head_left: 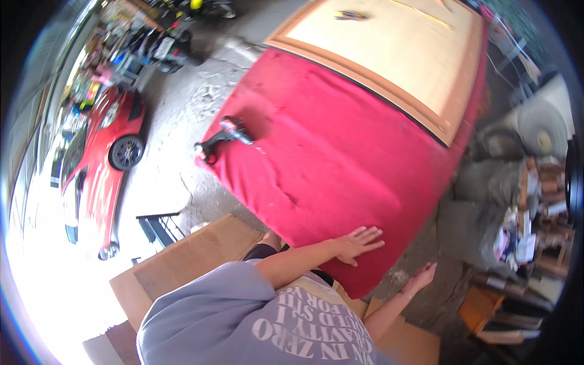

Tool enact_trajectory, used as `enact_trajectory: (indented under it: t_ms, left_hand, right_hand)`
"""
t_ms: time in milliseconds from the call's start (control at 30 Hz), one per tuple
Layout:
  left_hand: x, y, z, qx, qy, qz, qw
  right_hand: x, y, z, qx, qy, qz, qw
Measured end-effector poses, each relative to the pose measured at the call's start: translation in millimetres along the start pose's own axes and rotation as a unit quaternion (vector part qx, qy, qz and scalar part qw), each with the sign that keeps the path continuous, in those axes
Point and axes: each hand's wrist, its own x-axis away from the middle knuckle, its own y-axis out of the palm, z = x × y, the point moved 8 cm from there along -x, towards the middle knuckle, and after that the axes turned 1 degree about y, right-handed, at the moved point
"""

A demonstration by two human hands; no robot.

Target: The person uses pliers to remove staples from a wooden frame, then flips the frame and inserts a white backing board and a black mat. The person smooths the backing and mat into place within the frame.

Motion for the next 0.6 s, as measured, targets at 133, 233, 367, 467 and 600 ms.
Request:
enact_trajectory:
  t_ms: [133, 233, 367, 467, 600]
  left_hand:
    - [24, -29, -6, 0.119, 0.086, 0.087, 0.985]
    - [105, -74, -60, 0.22, 0.032, 0.242, 0.944]
    - [273, -144, -168, 0.093, -0.078, 0.459, 0.88]
    - [420, -187, -261, 0.0, -0.217, 0.548, 0.808]
    - [535, -197, -350, 0.031, -0.432, 0.468, 0.77]
  right_hand:
    - [93, 26, 7, 0.065, -0.058, -0.034, 0.996]
    - [171, 105, -24, 0.161, -0.271, -0.128, 0.94]
    - [263, 218, -18, 0.396, -0.258, -0.283, 0.834]
    - [369, 317, -7, 0.414, -0.424, -0.337, 0.732]
    - [512, 468, 50, 0.379, -0.546, -0.463, 0.587]
